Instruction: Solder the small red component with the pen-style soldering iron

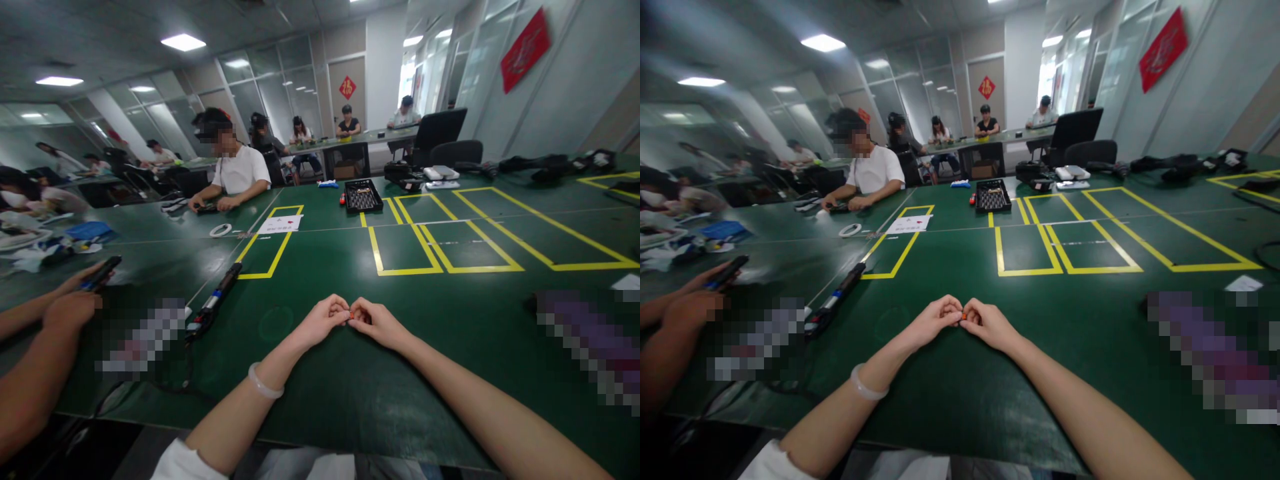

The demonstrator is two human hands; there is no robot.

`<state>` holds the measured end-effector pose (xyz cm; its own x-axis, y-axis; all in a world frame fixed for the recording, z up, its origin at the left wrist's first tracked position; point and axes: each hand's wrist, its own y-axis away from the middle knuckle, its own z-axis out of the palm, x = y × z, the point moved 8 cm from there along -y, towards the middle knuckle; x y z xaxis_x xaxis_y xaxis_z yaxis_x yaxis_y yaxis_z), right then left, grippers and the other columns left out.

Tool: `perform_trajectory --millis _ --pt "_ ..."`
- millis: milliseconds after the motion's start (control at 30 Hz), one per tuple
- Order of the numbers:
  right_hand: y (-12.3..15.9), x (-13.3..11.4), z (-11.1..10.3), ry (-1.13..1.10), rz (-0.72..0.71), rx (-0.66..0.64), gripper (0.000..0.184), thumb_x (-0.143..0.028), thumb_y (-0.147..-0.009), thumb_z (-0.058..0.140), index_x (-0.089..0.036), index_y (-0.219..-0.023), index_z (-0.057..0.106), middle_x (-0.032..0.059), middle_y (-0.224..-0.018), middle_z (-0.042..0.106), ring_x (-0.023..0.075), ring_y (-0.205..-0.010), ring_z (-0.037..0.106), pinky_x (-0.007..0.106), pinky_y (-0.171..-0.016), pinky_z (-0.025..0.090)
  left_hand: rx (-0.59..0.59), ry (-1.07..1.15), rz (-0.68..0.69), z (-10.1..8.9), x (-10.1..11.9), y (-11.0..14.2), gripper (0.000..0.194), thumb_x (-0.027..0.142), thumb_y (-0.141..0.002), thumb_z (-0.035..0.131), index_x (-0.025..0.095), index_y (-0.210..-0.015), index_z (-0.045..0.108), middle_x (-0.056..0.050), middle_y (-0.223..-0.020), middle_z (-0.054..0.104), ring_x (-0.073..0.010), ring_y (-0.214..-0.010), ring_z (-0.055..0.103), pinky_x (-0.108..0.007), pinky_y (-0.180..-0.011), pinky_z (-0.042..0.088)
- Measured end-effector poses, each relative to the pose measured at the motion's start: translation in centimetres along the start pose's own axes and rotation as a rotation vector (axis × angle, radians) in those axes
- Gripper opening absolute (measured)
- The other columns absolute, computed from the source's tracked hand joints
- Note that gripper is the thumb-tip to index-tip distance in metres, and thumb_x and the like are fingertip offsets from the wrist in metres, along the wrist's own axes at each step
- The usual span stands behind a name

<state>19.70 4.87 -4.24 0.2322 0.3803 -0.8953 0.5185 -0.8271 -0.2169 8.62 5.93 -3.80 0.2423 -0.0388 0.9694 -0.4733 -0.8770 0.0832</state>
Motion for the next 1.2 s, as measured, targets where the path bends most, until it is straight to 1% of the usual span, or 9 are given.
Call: perform_trajectory --millis 200,333,433,500,667,800,933,1067,1200 --pt "-0.2 0.0 -0.3 0.057 0.078 0.015 0.021 -0.036 -0.089 0.053 -0.017 -0.081 0.053 -0.0035 -0.064 0.052 0.0104 -0.057 0.046 0.021 -0.054 0.034 0.049 -0.157 0.036 -0.2 0.7 0.8 0.030 0.044 -0.090 0.046 0.018 -0.101 0.052 0.000 -0.079 0.061 -0.0119 -0.071 0.061 -0.026 -0.071 0.046" --pt "-0.3 0.8 -0.7 -0.031 0.135 0.037 0.025 -0.039 -0.090 0.049 -0.016 -0.079 0.052 -0.0035 -0.061 0.051 0.0108 -0.056 0.047 0.021 -0.054 0.034 0.076 -0.390 0.213 0.3 3.2 1.7 0.027 0.039 -0.086 0.054 0.020 -0.107 0.054 -0.002 -0.096 0.065 -0.0143 -0.088 0.061 -0.027 -0.082 0.045" --pt "-0.2 0.9 -0.6 -0.015 0.129 0.017 0.030 -0.040 -0.092 0.047 -0.017 -0.073 0.052 -0.0029 -0.059 0.053 0.0111 -0.055 0.049 0.022 -0.055 0.034 0.084 -0.474 0.237 0.5 3.7 1.9 0.021 0.037 -0.087 0.054 0.020 -0.098 0.058 -0.002 -0.092 0.064 -0.0145 -0.087 0.061 -0.027 -0.082 0.045" --pt "-0.1 0.7 -0.6 -0.004 0.105 0.024 0.031 -0.041 -0.093 0.046 -0.017 -0.074 0.052 -0.0025 -0.060 0.054 0.0114 -0.056 0.050 0.022 -0.056 0.036 0.098 -0.450 0.221 0.2 3.4 1.8 0.022 0.038 -0.088 0.052 0.019 -0.097 0.059 -0.002 -0.090 0.064 -0.0145 -0.086 0.061 -0.027 -0.080 0.045" --pt "-0.1 -0.3 -0.6 -0.027 -0.009 0.072 0.023 -0.034 -0.087 0.058 -0.019 -0.101 0.049 -0.0025 -0.073 0.058 0.0114 -0.061 0.053 0.022 -0.058 0.041 0.119 -0.221 0.134 -0.7 1.4 1.1 0.025 0.039 -0.087 0.054 0.016 -0.094 0.059 -0.002 -0.081 0.065 -0.0132 -0.076 0.062 -0.026 -0.073 0.047" --pt "-0.1 -0.8 -0.4 0.080 -0.074 0.076 0.013 -0.028 -0.087 0.058 -0.019 -0.094 0.053 -0.0001 -0.077 0.060 0.0123 -0.066 0.055 0.023 -0.063 0.043 0.058 -0.067 0.046 -0.3 -0.1 0.6 0.025 0.038 -0.083 0.058 0.014 -0.089 0.057 -0.003 -0.079 0.065 -0.0121 -0.070 0.062 -0.026 -0.070 0.047" --pt "0.0 -0.7 -0.5 0.089 -0.067 0.063 0.012 -0.028 -0.088 0.057 -0.018 -0.093 0.054 0.0005 -0.077 0.061 0.0127 -0.067 0.055 0.023 -0.063 0.042 0.034 -0.153 0.032 -0.4 0.7 0.9 0.030 0.042 -0.087 0.051 0.014 -0.094 0.059 -0.005 -0.086 0.068 -0.0134 -0.074 0.064 -0.027 -0.074 0.049" --pt "0.0 -0.2 -0.7 0.057 -0.040 0.062 0.012 -0.029 -0.089 0.056 -0.019 -0.094 0.055 -0.0013 -0.074 0.059 0.0114 -0.063 0.053 0.022 -0.060 0.040 0.094 -0.434 0.027 -4.4 2.0 2.5 0.039 0.048 -0.088 0.045 0.021 -0.114 0.057 -0.006 -0.108 0.067 -0.0172 -0.099 0.062 -0.030 -0.089 0.047" --pt "-0.1 0.3 -0.4 0.033 -0.019 0.051 0.013 -0.030 -0.087 0.058 -0.019 -0.093 0.056 -0.0031 -0.069 0.055 0.0105 -0.059 0.050 0.021 -0.057 0.038 0.313 -0.796 -0.072 -13.4 0.6 6.1 0.054 0.054 -0.085 0.044 0.020 -0.127 0.051 -0.009 -0.127 0.057 -0.0234 -0.115 0.055 -0.037 -0.099 0.042"
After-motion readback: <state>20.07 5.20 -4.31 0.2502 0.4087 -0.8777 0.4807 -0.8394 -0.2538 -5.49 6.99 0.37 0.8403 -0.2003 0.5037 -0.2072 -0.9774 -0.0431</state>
